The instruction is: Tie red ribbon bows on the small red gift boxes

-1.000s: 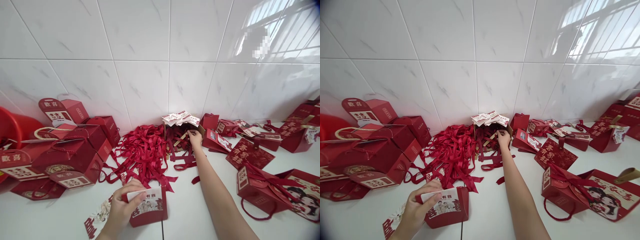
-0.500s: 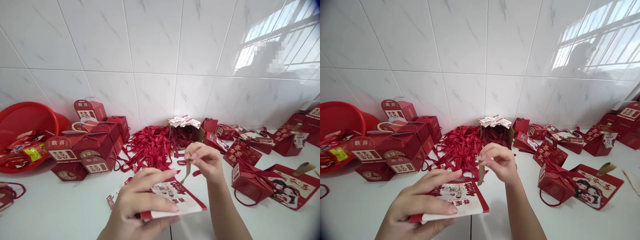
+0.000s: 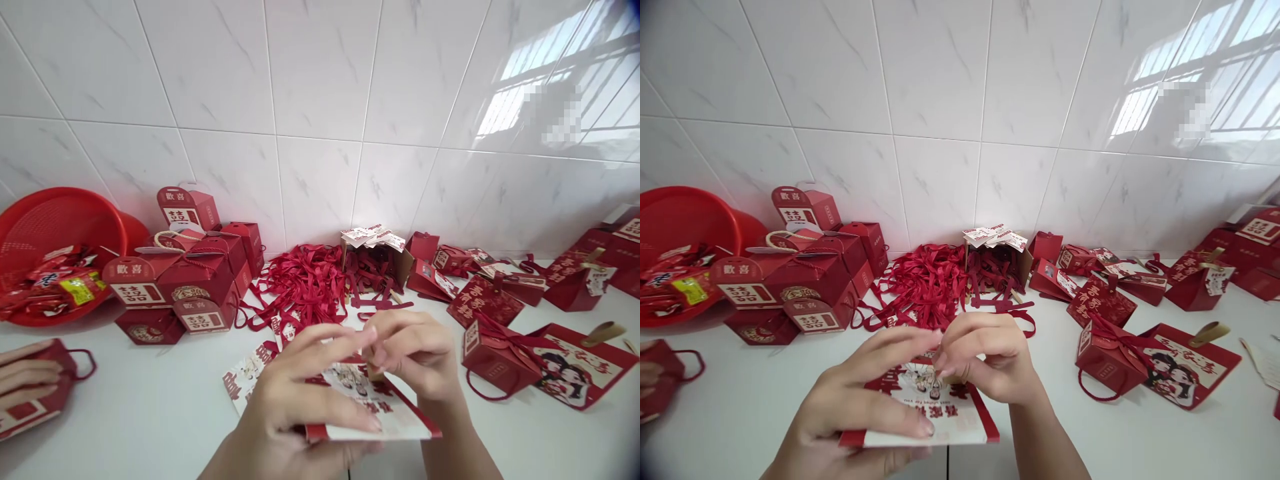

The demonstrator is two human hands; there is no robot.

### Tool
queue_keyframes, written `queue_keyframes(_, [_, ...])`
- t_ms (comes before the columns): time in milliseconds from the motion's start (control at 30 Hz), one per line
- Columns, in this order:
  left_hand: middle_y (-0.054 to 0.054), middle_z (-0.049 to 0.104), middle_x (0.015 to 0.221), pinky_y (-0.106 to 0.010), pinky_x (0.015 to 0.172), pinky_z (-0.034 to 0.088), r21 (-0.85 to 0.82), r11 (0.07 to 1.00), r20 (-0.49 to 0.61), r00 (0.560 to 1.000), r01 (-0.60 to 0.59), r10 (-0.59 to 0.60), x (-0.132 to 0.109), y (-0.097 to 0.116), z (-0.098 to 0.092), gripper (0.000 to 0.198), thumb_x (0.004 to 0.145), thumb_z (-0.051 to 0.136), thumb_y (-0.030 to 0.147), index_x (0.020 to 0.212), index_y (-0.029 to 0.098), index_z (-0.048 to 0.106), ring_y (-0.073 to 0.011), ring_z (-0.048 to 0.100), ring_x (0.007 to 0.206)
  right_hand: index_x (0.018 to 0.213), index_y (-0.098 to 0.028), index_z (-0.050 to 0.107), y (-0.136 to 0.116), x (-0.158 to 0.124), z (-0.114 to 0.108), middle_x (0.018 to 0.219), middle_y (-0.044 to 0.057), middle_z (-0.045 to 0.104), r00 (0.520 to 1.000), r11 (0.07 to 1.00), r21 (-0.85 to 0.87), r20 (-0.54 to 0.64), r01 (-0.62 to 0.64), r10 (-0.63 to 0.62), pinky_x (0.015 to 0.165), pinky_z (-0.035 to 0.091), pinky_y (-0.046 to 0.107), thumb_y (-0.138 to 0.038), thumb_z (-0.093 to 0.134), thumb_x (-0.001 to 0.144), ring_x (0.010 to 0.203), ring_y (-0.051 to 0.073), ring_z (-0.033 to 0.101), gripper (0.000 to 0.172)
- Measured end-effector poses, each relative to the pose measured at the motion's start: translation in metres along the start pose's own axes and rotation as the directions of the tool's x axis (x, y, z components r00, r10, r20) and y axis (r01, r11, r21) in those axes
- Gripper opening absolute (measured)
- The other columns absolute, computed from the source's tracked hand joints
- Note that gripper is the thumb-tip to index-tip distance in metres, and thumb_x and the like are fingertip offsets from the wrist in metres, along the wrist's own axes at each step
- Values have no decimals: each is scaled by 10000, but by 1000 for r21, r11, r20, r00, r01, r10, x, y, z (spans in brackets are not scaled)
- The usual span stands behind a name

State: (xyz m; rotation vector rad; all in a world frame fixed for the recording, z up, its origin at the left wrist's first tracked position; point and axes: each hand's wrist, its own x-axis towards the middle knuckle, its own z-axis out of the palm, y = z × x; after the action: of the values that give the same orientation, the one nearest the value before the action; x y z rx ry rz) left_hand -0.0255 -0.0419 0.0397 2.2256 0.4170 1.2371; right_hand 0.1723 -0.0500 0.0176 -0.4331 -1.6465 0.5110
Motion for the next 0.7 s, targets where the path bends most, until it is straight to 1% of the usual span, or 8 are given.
queue_keyframes(100, [-64,697,1115,-373,795,561,-56,979,-120,972,195,-200,8,-15,0,67,665,782,263,723,296,776,-270,676,912,856,-271,726,5,0,-13,747,28,669,970,996,-73,-238,-59,40,617,515,327,-129,663,792,715,180,624,167])
queue_keyframes(167, [-77,742,947,-348,719,575,-149,928,-196,910,341,-366,13,-26,-1,54,676,767,277,710,235,773,-260,695,812,847,-283,716,6,-2,-23,718,10,633,918,998,-23,-395,-57,43,640,498,331,-177,682,789,697,165,594,125])
queue_keyframes(200, [-73,749,857,-341,687,576,-190,900,-213,878,393,-429,15,-31,-1,80,679,761,289,711,216,770,-258,695,774,848,-289,711,6,-3,-26,687,0,610,906,999,22,-420,-41,47,639,489,332,-206,686,792,661,153,570,103])
queue_keyframes(300, [-41,738,719,-331,612,570,-250,852,-229,826,461,-514,16,-39,-3,110,674,765,317,727,221,765,-243,683,680,833,-306,714,-1,-6,-23,671,11,585,948,997,60,-312,-50,66,659,481,364,-265,710,777,655,164,539,69])
queue_keyframes(367, [-27,738,723,-335,608,567,-250,853,-226,829,458,-512,15,-40,-3,99,676,768,321,738,244,765,-241,680,676,792,-308,725,-6,-6,-11,868,54,632,968,992,-38,-226,-124,112,779,482,426,-264,744,742,852,224,579,70])
queue_keyframes(467, [-18,741,744,-352,650,569,-260,863,-224,842,433,-490,12,-38,-1,104,675,773,319,764,265,768,-247,683,699,759,-304,730,-6,-3,12,1161,54,584,961,963,-138,-187,-230,203,947,430,474,-233,763,718,1131,287,517,88])
queue_keyframes(567, [-18,745,763,-364,687,572,-299,869,-227,855,394,-466,12,-36,2,123,671,774,318,783,267,770,-250,689,719,775,-304,726,-1,-1,25,1119,47,594,952,958,-132,-212,-253,222,872,495,416,-205,740,739,1090,258,555,107])
queue_keyframes(700, [-14,752,797,-351,691,575,-308,874,-221,865,376,-450,14,-34,5,120,695,755,310,806,266,773,-251,692,742,782,-300,731,5,0,29,1036,58,617,950,957,-187,-263,-224,171,772,533,360,-181,730,745,1035,242,580,124])
